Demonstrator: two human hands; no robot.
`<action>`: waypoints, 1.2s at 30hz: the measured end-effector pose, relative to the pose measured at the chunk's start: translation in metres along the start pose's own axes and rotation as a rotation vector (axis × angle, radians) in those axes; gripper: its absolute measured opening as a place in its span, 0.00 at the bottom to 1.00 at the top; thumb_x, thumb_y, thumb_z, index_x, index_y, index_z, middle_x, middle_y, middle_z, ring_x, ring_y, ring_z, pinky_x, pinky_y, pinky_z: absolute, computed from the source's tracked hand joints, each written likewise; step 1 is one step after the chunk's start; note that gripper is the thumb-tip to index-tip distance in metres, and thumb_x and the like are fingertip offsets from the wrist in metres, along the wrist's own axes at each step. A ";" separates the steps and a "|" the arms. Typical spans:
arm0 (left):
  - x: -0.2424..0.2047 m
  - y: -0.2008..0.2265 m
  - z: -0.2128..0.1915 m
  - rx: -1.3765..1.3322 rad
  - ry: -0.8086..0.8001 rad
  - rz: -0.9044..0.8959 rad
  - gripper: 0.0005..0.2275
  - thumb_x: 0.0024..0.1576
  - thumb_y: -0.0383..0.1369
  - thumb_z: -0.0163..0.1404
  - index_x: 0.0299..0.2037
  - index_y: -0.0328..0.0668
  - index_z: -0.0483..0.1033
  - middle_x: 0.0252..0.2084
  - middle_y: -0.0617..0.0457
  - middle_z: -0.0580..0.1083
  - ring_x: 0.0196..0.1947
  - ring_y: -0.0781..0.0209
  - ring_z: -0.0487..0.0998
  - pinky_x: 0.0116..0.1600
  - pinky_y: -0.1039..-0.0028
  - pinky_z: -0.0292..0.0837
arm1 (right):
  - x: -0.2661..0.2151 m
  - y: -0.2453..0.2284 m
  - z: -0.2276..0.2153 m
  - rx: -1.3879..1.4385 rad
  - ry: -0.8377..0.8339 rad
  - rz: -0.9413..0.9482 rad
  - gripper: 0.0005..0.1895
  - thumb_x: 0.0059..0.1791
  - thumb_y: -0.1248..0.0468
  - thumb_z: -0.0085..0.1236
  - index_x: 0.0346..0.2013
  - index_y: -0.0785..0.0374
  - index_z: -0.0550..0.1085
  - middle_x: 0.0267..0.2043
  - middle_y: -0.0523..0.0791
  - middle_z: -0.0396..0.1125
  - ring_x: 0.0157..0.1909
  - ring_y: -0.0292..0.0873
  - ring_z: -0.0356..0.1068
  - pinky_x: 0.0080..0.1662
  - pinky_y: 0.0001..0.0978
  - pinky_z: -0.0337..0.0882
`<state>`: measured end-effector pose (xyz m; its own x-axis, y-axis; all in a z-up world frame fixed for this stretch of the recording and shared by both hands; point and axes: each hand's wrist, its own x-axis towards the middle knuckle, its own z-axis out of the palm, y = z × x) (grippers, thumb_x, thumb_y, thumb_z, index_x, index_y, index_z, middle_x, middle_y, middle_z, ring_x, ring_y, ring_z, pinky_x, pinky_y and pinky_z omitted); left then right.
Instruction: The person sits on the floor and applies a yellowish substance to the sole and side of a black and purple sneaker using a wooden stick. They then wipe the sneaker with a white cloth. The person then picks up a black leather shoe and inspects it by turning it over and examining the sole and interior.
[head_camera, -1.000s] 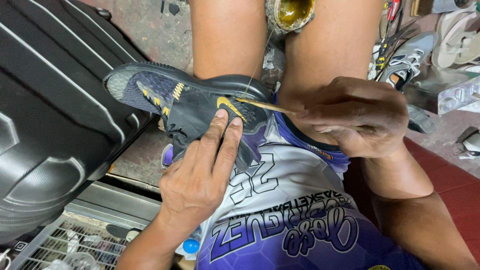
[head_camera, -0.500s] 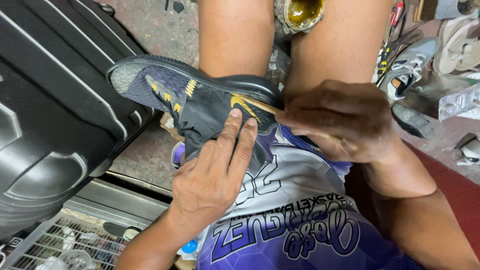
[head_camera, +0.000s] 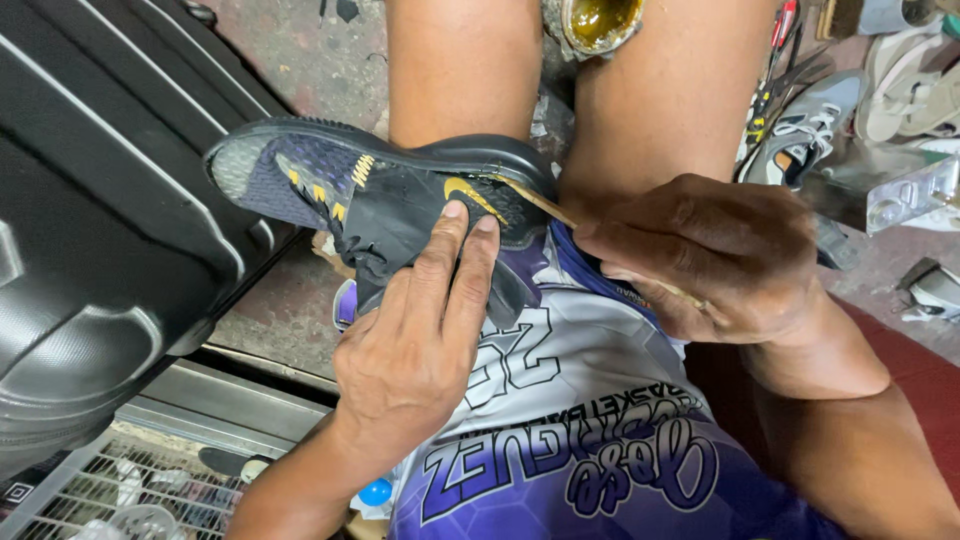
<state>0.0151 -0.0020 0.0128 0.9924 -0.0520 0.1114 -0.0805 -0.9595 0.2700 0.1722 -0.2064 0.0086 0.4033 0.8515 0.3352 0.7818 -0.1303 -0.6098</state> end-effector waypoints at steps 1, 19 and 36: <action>0.000 0.001 0.000 0.011 -0.003 0.007 0.19 0.58 0.25 0.52 0.62 0.33 0.75 0.61 0.42 0.75 0.35 0.65 0.76 0.34 0.79 0.70 | -0.002 0.000 0.000 0.007 0.011 -0.015 0.10 0.43 0.70 0.67 0.38 0.68 0.79 0.33 0.47 0.75 0.34 0.44 0.77 0.33 0.33 0.76; 0.006 0.006 0.000 0.073 -0.012 0.010 0.19 0.58 0.25 0.53 0.61 0.34 0.76 0.59 0.43 0.76 0.34 0.65 0.76 0.33 0.79 0.69 | -0.022 0.007 -0.003 0.000 0.013 -0.074 0.11 0.45 0.69 0.67 0.41 0.67 0.79 0.35 0.46 0.75 0.35 0.43 0.76 0.34 0.33 0.76; -0.002 -0.003 0.003 -0.042 -0.014 -0.001 0.20 0.54 0.25 0.55 0.59 0.37 0.77 0.59 0.45 0.77 0.31 0.64 0.76 0.31 0.76 0.69 | 0.037 0.070 0.007 -0.278 0.083 0.214 0.07 0.58 0.68 0.55 0.43 0.71 0.76 0.37 0.54 0.72 0.38 0.53 0.73 0.41 0.38 0.70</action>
<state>0.0139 0.0000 0.0088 0.9936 -0.0552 0.0982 -0.0832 -0.9472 0.3096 0.2385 -0.1802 -0.0264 0.6000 0.7476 0.2848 0.7703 -0.4438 -0.4579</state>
